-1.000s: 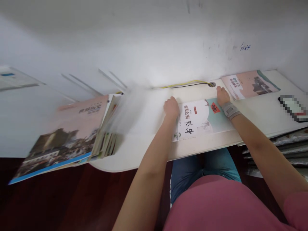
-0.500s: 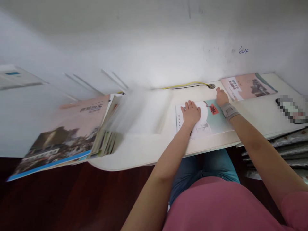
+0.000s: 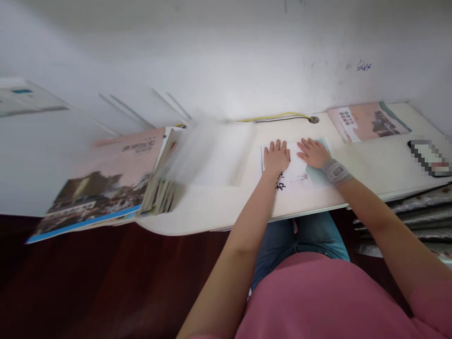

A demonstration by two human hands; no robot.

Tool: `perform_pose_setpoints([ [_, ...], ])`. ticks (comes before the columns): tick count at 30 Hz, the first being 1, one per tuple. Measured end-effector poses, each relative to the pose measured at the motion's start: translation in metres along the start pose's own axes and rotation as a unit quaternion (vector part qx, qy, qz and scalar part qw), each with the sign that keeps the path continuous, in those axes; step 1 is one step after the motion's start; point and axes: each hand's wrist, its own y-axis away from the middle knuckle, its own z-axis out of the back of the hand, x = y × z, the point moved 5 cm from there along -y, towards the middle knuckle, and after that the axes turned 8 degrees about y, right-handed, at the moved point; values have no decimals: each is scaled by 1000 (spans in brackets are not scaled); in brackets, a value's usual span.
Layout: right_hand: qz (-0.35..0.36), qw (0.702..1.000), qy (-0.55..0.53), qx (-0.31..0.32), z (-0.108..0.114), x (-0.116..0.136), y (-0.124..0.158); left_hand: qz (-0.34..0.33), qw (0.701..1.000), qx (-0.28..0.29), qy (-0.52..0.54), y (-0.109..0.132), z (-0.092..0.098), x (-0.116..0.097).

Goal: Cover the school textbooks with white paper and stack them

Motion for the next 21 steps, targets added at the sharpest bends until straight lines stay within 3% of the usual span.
perform_pose_setpoints([
  [4, -46, 999, 13, 17, -2, -34, -2, 30, 999, -20, 5, 2, 9, 6],
  [8, -46, 998, -46, -16, 5, -26, -14, 22, 999, -45, -14, 10, 17, -15],
  [11, -22, 997, -66, -34, 11, -9, -14, -51, 999, 13, -9, 20, 10, -43],
  [14, 31, 998, -43, -30, 12, 4, -3, -97, 991, 96, 2, 30, -3, -52],
  [17, 64, 998, 13, -10, 8, -6, 12, -111, 990, 88, -15, 33, -1, -32],
  [21, 33, 997, 62, 17, 5, -40, 18, -43, 997, 54, -33, 29, 12, 25],
])
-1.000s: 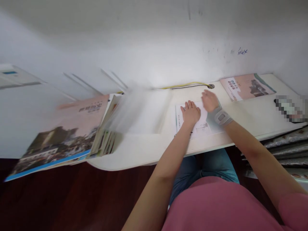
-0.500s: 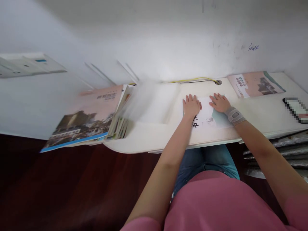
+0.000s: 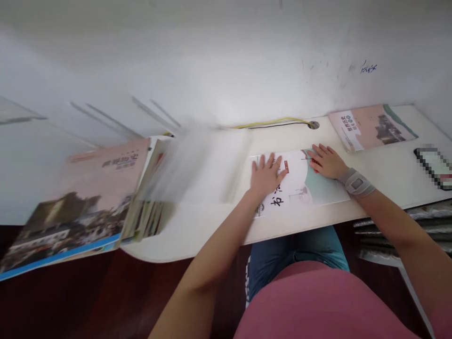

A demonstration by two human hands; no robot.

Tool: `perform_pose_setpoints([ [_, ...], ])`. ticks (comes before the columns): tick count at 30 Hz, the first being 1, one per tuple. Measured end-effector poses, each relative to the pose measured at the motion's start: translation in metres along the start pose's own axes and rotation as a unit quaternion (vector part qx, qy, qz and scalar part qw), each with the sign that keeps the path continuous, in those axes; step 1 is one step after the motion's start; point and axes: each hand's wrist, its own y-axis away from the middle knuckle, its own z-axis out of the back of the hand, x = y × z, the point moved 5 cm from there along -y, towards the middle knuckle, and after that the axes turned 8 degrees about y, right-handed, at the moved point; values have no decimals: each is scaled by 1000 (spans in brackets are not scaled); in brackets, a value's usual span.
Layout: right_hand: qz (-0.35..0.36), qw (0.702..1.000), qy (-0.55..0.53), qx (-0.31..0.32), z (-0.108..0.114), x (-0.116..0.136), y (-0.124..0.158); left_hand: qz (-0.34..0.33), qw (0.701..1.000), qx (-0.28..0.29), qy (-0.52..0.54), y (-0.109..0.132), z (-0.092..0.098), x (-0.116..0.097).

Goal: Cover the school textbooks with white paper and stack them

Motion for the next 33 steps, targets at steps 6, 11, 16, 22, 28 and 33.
perform_pose_setpoints([
  [6, -28, 1000, 1, 0, -3, -10, -2, 67, 997, -29, 5, 3, 6, 40],
  [11, -27, 999, -14, -21, 0, -13, -5, 102, 991, -61, 57, 5, 7, 37],
  [16, -13, 998, -57, -37, -2, -23, -11, 117, 963, -143, 197, 6, 19, 46],
  [22, -91, 977, -167, -99, -7, -45, -13, 195, 814, -224, 499, 1, 35, 77],
  [28, -110, 968, -187, -128, -11, -59, -12, 136, 745, -101, 645, -19, 45, 71],
  [33, -124, 956, -215, -157, -6, -67, -11, 147, 686, -60, 711, -20, 46, 75],
])
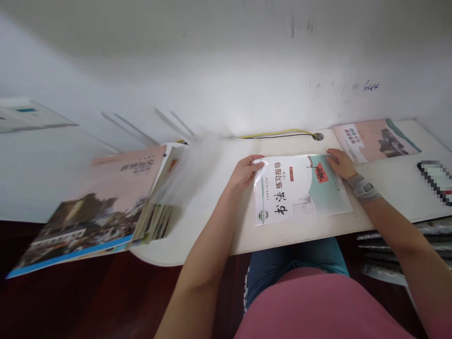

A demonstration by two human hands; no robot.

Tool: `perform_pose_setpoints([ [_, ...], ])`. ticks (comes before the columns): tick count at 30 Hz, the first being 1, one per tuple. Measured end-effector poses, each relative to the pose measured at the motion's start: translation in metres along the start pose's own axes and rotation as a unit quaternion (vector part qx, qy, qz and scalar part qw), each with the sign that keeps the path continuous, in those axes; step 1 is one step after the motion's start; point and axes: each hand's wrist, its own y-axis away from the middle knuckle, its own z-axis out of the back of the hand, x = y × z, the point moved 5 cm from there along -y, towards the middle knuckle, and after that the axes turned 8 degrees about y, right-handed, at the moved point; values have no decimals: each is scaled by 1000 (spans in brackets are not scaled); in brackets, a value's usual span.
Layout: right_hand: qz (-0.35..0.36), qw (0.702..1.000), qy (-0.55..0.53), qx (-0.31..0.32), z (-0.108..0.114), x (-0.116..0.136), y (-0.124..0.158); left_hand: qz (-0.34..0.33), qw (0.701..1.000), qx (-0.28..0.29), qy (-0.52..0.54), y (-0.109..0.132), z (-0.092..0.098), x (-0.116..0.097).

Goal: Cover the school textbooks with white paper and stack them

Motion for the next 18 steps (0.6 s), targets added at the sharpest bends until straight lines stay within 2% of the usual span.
perform_pose_setpoints([
  [7, -118, 987, -107, -16, 17, -9, 0, -1, 1000, -14, 16, 4, 4, -1],
  [10, -133, 974, -181, -27, 22, -13, -1, -3, 1000, -11, -4, 5, 4, -6],
  [14, -138, 943, -300, -42, 24, -16, -2, -2, 999, 2, -36, 4, 5, -12],
  [18, -171, 928, -328, -49, 25, -14, -2, -15, 994, -24, -101, 1, 10, -16],
])
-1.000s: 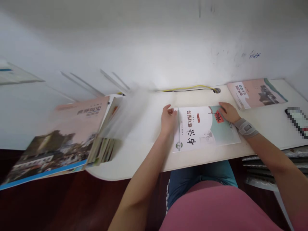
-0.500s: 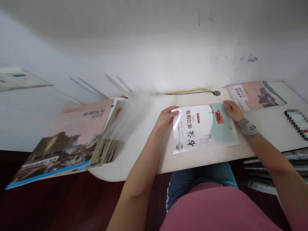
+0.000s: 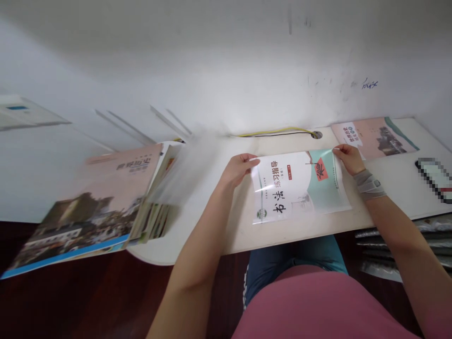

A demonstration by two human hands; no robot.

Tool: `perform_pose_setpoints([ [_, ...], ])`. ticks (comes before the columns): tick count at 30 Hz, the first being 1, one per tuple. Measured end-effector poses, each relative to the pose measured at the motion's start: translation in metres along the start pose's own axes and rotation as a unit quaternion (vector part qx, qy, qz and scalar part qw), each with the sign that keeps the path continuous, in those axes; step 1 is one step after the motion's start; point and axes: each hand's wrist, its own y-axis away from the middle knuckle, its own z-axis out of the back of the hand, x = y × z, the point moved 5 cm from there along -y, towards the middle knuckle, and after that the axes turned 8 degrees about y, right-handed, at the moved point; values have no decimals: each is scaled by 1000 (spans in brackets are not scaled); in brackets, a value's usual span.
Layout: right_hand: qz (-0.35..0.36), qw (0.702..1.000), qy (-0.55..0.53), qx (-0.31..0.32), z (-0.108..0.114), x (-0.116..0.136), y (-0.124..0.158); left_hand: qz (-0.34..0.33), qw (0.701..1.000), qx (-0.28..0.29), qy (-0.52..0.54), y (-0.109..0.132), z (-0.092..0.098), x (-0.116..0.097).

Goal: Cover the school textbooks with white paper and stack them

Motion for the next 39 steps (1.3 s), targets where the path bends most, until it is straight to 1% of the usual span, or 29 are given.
perform_pose_setpoints([
  [4, -11, 1000, 20, -8, -1, 5, 3, -32, 997, -39, -59, -4, 4, -3],
  [6, -10, 1000, 24, -10, -2, 6, 4, -32, 998, -37, -45, -5, 4, -1],
  [10, -11, 1000, 16, -15, -4, 4, 5, -8, 1000, -23, 16, -5, -2, 8],
  [14, 2, 1000, -14, -18, -7, 0, 4, -5, 999, -49, -14, -4, -6, 18],
  [16, 9, 1000, -7, -18, -8, -2, 3, -9, 996, -66, -53, -5, -7, 21],
  [20, -9, 993, 119, -25, -8, -8, 0, -31, 979, -103, -173, -9, -5, 19],
  [23, -28, 982, 183, -33, -9, -12, -2, -44, 954, -130, -266, -12, -7, 15],
  [25, -40, 971, 231, -36, -10, -12, -3, -39, 938, -147, -311, -12, -9, 15],
  [27, -48, 959, 279, -32, -12, -12, -3, -26, 909, -150, -388, -10, -13, 15],
  [29, -53, 947, 316, -23, -14, -9, -2, -35, 859, -138, -492, -5, -18, 13],
  [30, -51, 938, 341, -19, -15, -7, 0, -56, 827, -131, -543, -3, -23, 10],
  [31, -43, 927, 373, -19, -16, -3, 2, -85, 798, -123, -584, -1, -28, 7],
  [33, 11, 893, 450, -16, -20, 8, 8, -155, 757, -92, -628, 3, -43, 3],
  [35, 113, 851, 513, 12, -34, 23, 17, -207, 737, -17, -643, 5, -65, 6],
  [36, 170, 832, 526, 41, -44, 29, 22, -225, 733, 29, -641, 6, -78, 11],
  [38, 262, 798, 529, 125, -66, 37, 35, -251, 728, 107, -629, 9, -103, 21],
  [39, 288, 785, 524, 166, -77, 38, 40, -259, 726, 127, -624, 11, -113, 26],
])
